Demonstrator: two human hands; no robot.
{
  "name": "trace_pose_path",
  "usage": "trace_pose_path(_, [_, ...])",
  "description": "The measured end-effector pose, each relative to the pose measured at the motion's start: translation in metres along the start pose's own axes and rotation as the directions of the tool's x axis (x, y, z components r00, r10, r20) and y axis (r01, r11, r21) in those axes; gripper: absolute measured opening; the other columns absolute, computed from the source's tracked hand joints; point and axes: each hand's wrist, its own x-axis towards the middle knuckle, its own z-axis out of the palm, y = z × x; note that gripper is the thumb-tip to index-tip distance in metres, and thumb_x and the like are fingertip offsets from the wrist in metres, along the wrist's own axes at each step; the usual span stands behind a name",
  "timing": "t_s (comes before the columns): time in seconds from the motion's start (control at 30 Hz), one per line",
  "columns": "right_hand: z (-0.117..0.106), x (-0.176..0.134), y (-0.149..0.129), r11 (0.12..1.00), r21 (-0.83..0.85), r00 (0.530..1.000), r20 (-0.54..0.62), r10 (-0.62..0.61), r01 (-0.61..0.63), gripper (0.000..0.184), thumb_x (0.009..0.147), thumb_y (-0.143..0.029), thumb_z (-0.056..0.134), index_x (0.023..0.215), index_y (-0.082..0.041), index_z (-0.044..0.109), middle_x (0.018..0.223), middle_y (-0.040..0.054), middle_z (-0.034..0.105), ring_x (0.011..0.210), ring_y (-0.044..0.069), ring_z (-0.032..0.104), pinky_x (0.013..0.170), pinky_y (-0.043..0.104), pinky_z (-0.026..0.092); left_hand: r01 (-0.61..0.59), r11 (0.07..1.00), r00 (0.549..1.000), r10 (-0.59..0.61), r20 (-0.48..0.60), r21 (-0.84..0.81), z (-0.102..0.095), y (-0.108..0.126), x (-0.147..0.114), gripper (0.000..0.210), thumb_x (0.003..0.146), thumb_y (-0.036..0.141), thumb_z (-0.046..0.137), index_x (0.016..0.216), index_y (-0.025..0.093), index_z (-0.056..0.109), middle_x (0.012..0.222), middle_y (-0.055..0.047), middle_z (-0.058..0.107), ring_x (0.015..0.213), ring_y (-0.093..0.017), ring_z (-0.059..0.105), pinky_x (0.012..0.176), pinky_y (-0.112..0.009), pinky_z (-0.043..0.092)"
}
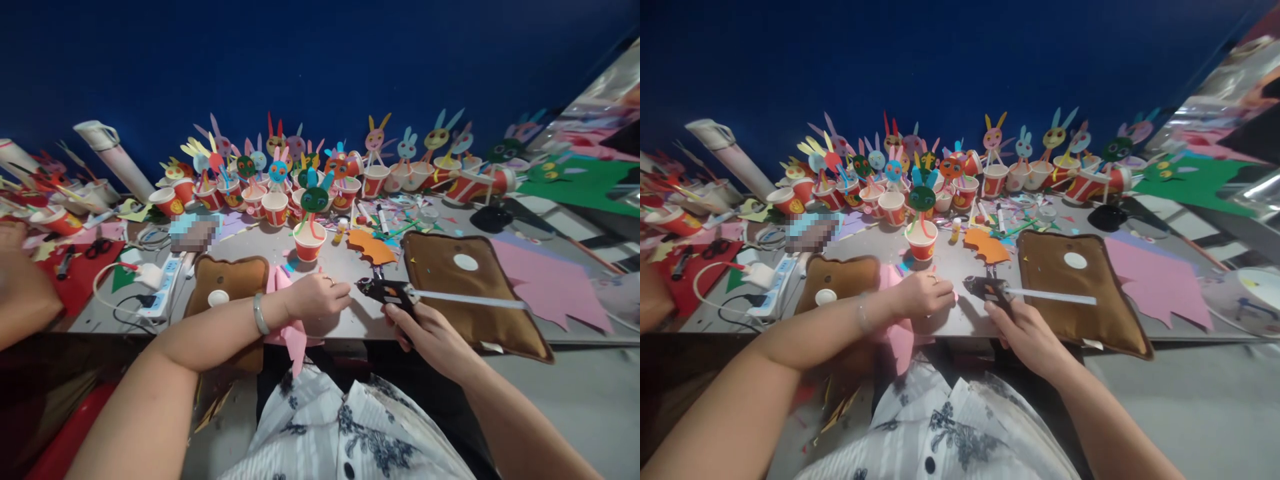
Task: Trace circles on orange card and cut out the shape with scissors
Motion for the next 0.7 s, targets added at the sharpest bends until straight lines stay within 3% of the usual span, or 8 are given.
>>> trace_pose_path(0.1, [0.000,0.006,0.008,0.997,-0.057,0.996,0.067,0.056,-0.052,0.055,0.094,-0.067,0.045,0.068,-0.021,0.058,0.050,0.0001,0.057,0.053,0.017,0.058,0.055,0.030,0.046,0.037,0.997,0.982,-0.025,0.186,-0.061,0.005,0.001,0.001,0.023,0.099,0.013,0.044,0.088,0.013,0.064,0.081,-0.007,0.062,0.063,-0.017,0.062,0.052,-0.033,0.035])
trace_pose_path(0.2, [-0.002,0.011,0.009,0.995,-0.075,0.988,0.134,0.074,-0.065,0.055,0.094,-0.067,0.042,0.068,-0.021,0.059,0.052,0.0006,0.059,0.056,0.018,0.060,0.058,0.031,0.047,0.055,0.994,0.962,-0.029,0.270,-0.093,-0.001,-0.002,0.002,0.021,0.096,0.008,0.046,0.086,0.013,0.063,0.081,-0.007,0.062,0.065,-0.018,0.065,0.051,-0.033,0.034])
trace_pose_path(0.37, [-0.004,0.013,0.003,0.994,-0.107,0.977,0.210,0.036,-0.014,0.061,0.095,-0.066,0.039,0.054,-0.022,0.052,0.054,0.0039,0.060,0.068,0.021,0.063,0.070,0.033,0.049,0.076,0.991,0.954,-0.041,0.297,-0.106,-0.010,-0.007,0.004,0.022,0.095,0.006,0.046,0.083,0.014,0.062,0.078,-0.005,0.063,0.065,-0.018,0.066,0.050,-0.032,0.033])
trace_pose_path(0.57, [0.005,0.017,0.004,0.999,0.001,0.961,0.275,0.036,-0.037,0.056,0.095,-0.067,0.040,0.070,-0.020,0.057,0.052,0.0002,0.057,0.052,0.016,0.058,0.055,0.030,0.045,0.073,0.992,0.953,-0.038,0.301,-0.105,-0.011,-0.006,0.005,0.022,0.095,0.005,0.047,0.082,0.013,0.062,0.078,-0.006,0.065,0.065,-0.019,0.066,0.049,-0.032,0.034])
trace_pose_path(0.7, [0.006,0.021,0.004,0.999,0.025,0.956,0.293,0.019,-0.028,0.057,0.094,-0.068,0.041,0.069,-0.019,0.056,0.050,-0.0010,0.056,0.048,0.014,0.056,0.051,0.027,0.042,0.077,0.990,0.949,-0.038,0.313,-0.115,-0.013,-0.007,0.006,0.021,0.095,0.005,0.047,0.084,0.013,0.063,0.079,-0.006,0.065,0.065,-0.019,0.066,0.050,-0.031,0.035])
